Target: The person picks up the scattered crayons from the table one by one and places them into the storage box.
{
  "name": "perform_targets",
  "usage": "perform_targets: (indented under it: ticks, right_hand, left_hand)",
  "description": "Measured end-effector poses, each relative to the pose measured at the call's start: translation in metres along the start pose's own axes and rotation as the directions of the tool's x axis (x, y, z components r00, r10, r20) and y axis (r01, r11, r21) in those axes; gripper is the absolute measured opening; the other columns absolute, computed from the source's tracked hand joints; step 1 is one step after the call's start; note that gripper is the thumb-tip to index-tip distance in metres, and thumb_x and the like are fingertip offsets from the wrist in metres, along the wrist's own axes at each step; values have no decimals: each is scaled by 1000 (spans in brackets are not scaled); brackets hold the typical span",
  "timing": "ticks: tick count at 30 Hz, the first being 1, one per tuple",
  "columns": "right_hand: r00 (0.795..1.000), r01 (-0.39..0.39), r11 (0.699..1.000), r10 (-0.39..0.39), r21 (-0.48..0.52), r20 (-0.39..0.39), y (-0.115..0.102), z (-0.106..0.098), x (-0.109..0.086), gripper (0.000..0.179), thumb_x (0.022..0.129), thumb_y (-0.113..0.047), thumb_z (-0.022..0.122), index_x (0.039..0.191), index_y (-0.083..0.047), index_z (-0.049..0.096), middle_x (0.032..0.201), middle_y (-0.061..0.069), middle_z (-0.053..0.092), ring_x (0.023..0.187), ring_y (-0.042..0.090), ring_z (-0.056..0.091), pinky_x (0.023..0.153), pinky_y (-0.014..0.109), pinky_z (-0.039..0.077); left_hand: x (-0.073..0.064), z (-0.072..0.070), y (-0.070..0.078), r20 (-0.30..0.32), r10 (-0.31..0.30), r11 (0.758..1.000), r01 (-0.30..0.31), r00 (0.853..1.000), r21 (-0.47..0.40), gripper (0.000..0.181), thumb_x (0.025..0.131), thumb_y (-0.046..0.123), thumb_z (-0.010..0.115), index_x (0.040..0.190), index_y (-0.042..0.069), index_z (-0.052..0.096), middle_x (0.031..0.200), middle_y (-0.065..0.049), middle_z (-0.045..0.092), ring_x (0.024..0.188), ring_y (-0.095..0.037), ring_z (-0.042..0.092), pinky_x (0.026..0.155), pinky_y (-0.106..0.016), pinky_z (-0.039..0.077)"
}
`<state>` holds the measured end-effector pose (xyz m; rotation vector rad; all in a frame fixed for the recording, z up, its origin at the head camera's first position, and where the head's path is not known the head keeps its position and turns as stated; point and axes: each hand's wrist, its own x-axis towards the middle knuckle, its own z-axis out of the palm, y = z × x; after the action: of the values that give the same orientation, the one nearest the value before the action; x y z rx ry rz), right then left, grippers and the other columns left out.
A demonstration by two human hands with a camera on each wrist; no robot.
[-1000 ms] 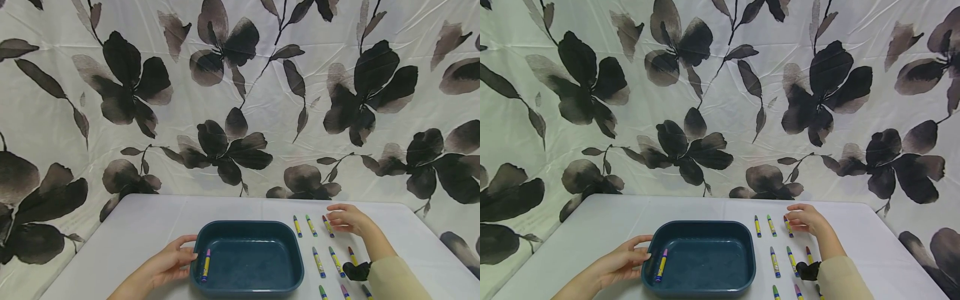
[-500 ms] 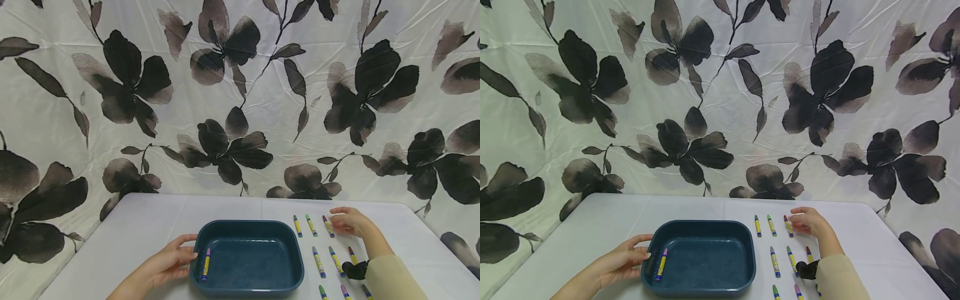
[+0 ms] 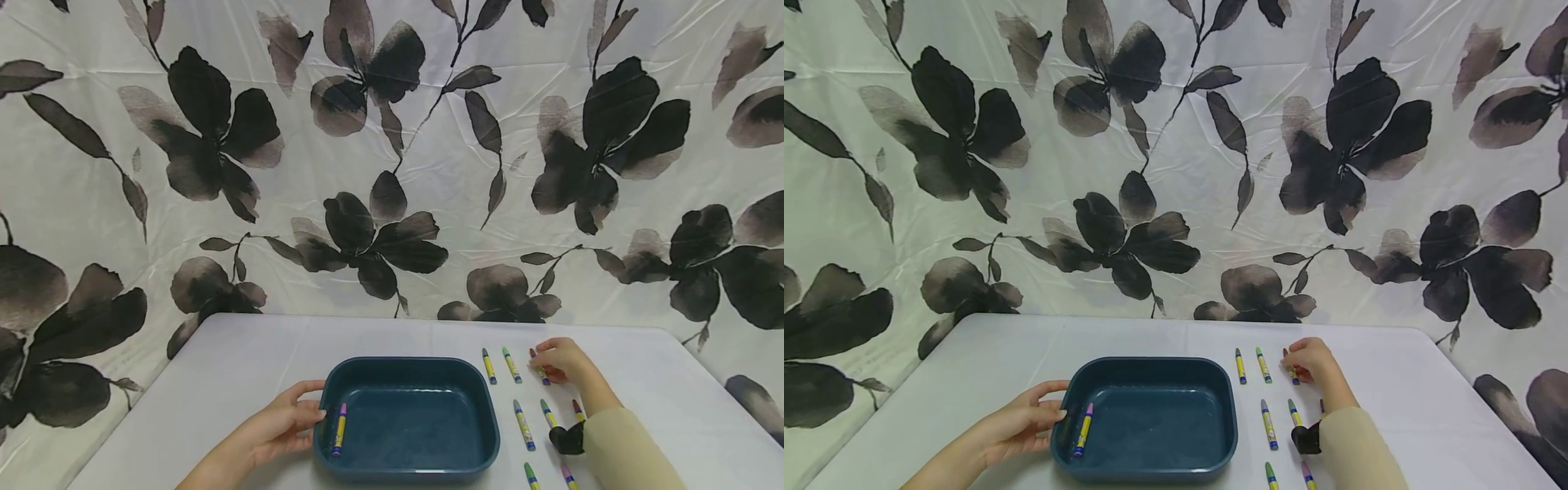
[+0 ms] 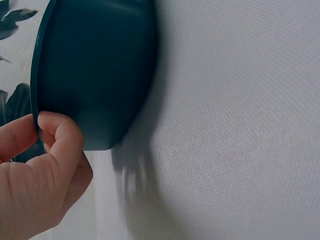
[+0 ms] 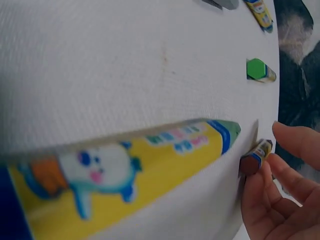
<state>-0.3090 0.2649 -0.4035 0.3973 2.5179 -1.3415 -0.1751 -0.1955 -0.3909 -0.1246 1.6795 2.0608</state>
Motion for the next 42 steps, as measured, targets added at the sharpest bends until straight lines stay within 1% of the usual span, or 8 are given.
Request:
perform_targets:
  ticks: [4,7,12,16,21,24,32,42]
  right_hand:
    - [999,32,995,-33,-90,-14,-6,7,0,45,77,-6,70,114,8,48,77,10,50,57,15,46,52,24,42]
    - [998,45,990,-49,-134,-25,-9,10,-2,44,76,-3,69,113,8,48,78,11,49,56,14,45,51,24,41]
    - [997,61,985,-66,-162,-27,-8,10,-5,41,75,3,67,111,8,48,82,14,48,58,15,47,52,24,45]
    - [997,78,982,-80,-171,-9,-9,6,-9,41,76,4,66,112,9,48,82,15,48,62,17,48,53,25,46]
    - [997,69,990,-63,-124,47,-9,4,-14,40,78,4,63,113,9,47,74,9,50,61,16,48,54,25,46]
    - [995,65,992,-57,-110,79,-9,2,-15,41,79,4,62,116,9,46,72,8,50,61,16,48,55,26,47]
    - [993,67,993,-56,-102,106,-8,-5,-18,47,81,-2,63,124,6,45,87,14,53,73,21,51,64,31,50]
    - [986,86,996,-80,-33,144,-11,-6,-29,50,83,-4,63,129,5,44,92,14,53,73,20,52,65,30,50]
  left_hand:
    - [-1,-2,1,9,2,1000,-2,1000,-10,65,88,-6,51,142,1,14,115,-16,51,89,-19,53,74,-30,50]
    - [-1,-4,2,18,9,1000,-8,1000,-12,65,88,-5,52,142,2,16,112,-14,52,89,-18,53,73,-29,50]
    - [0,-2,1,24,14,1000,-13,1000,-16,64,87,-5,52,141,2,19,112,-13,52,90,-17,53,73,-29,49]
    - [1,1,1,20,13,1000,-13,1000,-21,64,88,-6,52,141,2,18,114,-15,50,90,-18,53,73,-29,49]
    - [1,2,1,17,16,1000,-16,1000,-13,64,88,-6,50,141,1,15,114,-16,49,88,-17,53,70,-26,49]
    - [1,2,1,15,19,1000,-19,1000,-10,63,88,-6,50,141,1,15,113,-15,50,88,-17,53,69,-25,49]
    - [1,1,1,19,23,1000,-22,1000,-10,63,88,-5,51,141,1,17,112,-14,51,89,-17,53,69,-26,49]
    - [-1,0,1,16,19,1000,-19,1000,-7,64,88,-5,50,141,1,15,112,-14,53,91,-18,53,71,-27,49]
